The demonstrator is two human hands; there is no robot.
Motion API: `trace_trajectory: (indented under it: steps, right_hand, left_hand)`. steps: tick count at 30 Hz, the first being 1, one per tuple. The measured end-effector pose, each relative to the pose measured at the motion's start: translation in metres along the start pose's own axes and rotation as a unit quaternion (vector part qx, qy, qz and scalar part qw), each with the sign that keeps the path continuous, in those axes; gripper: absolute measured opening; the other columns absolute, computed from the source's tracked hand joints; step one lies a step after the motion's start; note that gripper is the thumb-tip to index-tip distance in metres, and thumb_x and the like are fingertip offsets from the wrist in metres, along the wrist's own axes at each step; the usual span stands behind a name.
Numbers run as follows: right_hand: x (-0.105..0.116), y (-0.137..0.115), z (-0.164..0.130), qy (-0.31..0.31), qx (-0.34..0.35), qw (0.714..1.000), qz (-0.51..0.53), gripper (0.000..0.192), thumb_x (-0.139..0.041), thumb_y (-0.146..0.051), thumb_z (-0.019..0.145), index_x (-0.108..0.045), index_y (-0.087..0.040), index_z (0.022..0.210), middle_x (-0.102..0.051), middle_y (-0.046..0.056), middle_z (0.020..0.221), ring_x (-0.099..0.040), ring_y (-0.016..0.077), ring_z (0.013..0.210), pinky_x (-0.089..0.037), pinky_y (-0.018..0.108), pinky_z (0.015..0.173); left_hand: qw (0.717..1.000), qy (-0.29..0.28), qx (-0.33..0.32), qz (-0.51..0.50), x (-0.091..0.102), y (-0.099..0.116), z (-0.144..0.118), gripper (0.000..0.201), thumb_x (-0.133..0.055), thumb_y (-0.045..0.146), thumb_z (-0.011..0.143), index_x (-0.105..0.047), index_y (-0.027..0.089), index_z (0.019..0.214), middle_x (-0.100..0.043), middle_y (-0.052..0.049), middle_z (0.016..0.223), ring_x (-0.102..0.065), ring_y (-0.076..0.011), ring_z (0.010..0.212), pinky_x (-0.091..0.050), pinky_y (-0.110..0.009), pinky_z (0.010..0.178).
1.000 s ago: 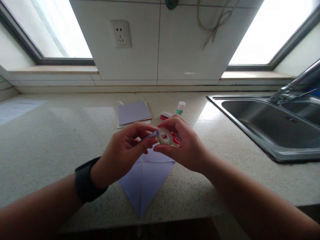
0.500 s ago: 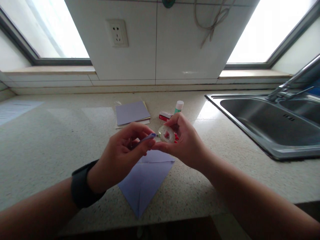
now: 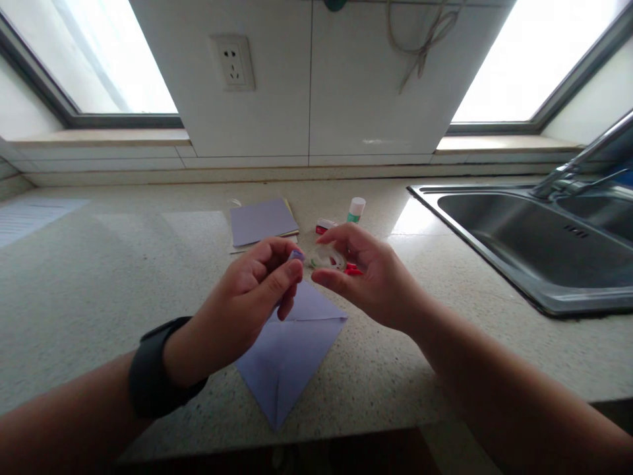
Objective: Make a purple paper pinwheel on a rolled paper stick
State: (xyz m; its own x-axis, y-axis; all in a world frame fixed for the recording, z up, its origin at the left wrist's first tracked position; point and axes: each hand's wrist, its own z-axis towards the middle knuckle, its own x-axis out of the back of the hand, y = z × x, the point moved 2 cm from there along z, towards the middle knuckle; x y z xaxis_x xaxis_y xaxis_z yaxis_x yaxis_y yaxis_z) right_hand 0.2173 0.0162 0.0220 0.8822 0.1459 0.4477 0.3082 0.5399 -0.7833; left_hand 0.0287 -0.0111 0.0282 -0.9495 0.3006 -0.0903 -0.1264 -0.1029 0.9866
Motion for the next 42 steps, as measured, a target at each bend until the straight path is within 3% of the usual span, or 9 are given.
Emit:
trace_trajectory:
  steps: [5, 11, 16, 21, 25, 28, 32, 37, 42]
  right_hand:
    - [-0.002, -0.001, 0.000, -0.034, -0.013, 0.999, -0.005, 0.037, -0.064, -0.054, 0.093, -0.059, -0.021, 0.110, -0.058, 0.000, 0.085, -0.051, 0.0143, 0.075, -0.041, 0.029, 0.067]
    - [-0.010, 0.005, 0.002, -0.034, -0.035, 0.998, 0.035, 0.041, -0.062, -0.059, 0.092, -0.058, -0.020, 0.104, -0.061, 0.003, 0.092, -0.054, 0.0147, 0.077, -0.042, 0.030, 0.066]
    - [-0.014, 0.008, 0.003, -0.035, -0.054, 0.995, 0.069, 0.042, -0.065, -0.059, 0.091, -0.057, -0.020, 0.105, -0.060, 0.002, 0.091, -0.053, 0.0137, 0.074, -0.041, 0.028, 0.061]
    - [-0.013, 0.011, 0.002, -0.022, -0.027, 0.996, 0.080, 0.037, -0.068, -0.054, 0.090, -0.056, -0.021, 0.102, -0.060, 0.002, 0.094, -0.054, 0.0139, 0.078, -0.043, 0.029, 0.066]
    - [-0.011, 0.013, 0.003, -0.008, -0.012, 0.997, 0.076, 0.036, -0.072, -0.051, 0.088, -0.056, -0.021, 0.102, -0.060, 0.002, 0.096, -0.055, 0.0144, 0.081, -0.045, 0.030, 0.070]
    - [-0.011, 0.014, 0.004, -0.014, -0.021, 0.993, 0.113, 0.043, -0.076, -0.052, 0.084, -0.056, -0.021, 0.107, -0.059, 0.000, 0.089, -0.055, 0.0134, 0.076, -0.044, 0.029, 0.066]
    - [-0.009, 0.012, 0.005, -0.081, -0.003, 0.982, 0.171, 0.055, -0.074, -0.054, 0.085, -0.053, -0.024, 0.127, -0.055, -0.005, 0.077, -0.055, 0.0126, 0.068, -0.043, 0.028, 0.063]
    - [-0.006, 0.010, 0.004, -0.185, 0.020, 0.964, 0.190, 0.036, -0.063, -0.047, 0.096, -0.060, -0.026, 0.126, -0.059, 0.000, 0.095, -0.058, 0.0130, 0.079, -0.048, 0.028, 0.069]
    - [-0.006, 0.012, 0.005, -0.211, 0.022, 0.942, 0.260, 0.037, -0.067, -0.040, 0.095, -0.057, -0.027, 0.128, -0.061, 0.003, 0.110, -0.063, 0.0145, 0.098, -0.053, 0.032, 0.086]
  left_hand:
    - [0.999, 0.002, 0.002, -0.035, 0.000, -0.001, 0.001, 0.008, -0.067, 0.025, 0.094, -0.066, 0.017, 0.094, -0.067, 0.001, 0.073, -0.061, -0.0091, 0.065, -0.049, -0.017, 0.060]
    - [0.999, 0.006, -0.004, -0.034, -0.004, -0.002, -0.001, 0.011, -0.070, 0.029, 0.094, -0.072, 0.018, 0.094, -0.069, 0.002, 0.072, -0.058, -0.0079, 0.058, -0.047, -0.017, 0.053]
    - [0.999, 0.023, -0.020, 0.033, -0.002, -0.002, -0.004, 0.015, -0.071, 0.034, 0.093, -0.078, 0.022, 0.097, -0.072, 0.001, 0.072, -0.059, -0.0083, 0.058, -0.048, -0.017, 0.050]
    - [0.987, 0.045, -0.047, 0.150, 0.004, -0.001, -0.012, 0.029, -0.085, 0.031, 0.080, -0.080, 0.030, 0.108, -0.080, 0.000, 0.091, -0.066, -0.0115, 0.067, -0.056, -0.021, 0.061]
    - [0.975, 0.039, -0.085, 0.203, 0.004, -0.001, -0.015, 0.028, -0.074, 0.032, 0.091, -0.076, 0.033, 0.119, -0.079, 0.001, 0.093, -0.070, -0.0140, 0.075, -0.059, -0.025, 0.069]
    - [0.970, 0.031, -0.096, 0.219, 0.000, -0.002, -0.016, 0.030, -0.065, 0.032, 0.097, -0.072, 0.029, 0.126, -0.076, 0.001, 0.085, -0.068, -0.0135, 0.070, -0.058, -0.025, 0.064]
    - [0.983, 0.027, -0.093, 0.153, -0.006, -0.002, -0.017, 0.036, -0.062, 0.032, 0.099, -0.057, 0.023, 0.134, -0.072, 0.002, 0.075, -0.060, -0.0105, 0.054, -0.049, -0.020, 0.049]
    - [0.997, -0.060, -0.045, -0.005, -0.009, -0.005, -0.015, 0.027, -0.055, 0.036, 0.103, -0.040, 0.026, 0.123, -0.074, 0.002, 0.079, -0.049, -0.0064, 0.042, -0.036, -0.016, 0.038]
    - [0.994, -0.093, -0.012, -0.048, -0.011, -0.007, -0.014, 0.032, -0.052, 0.040, 0.104, -0.035, 0.025, 0.127, -0.076, -0.003, 0.086, -0.061, -0.0100, 0.054, -0.045, -0.018, 0.046]
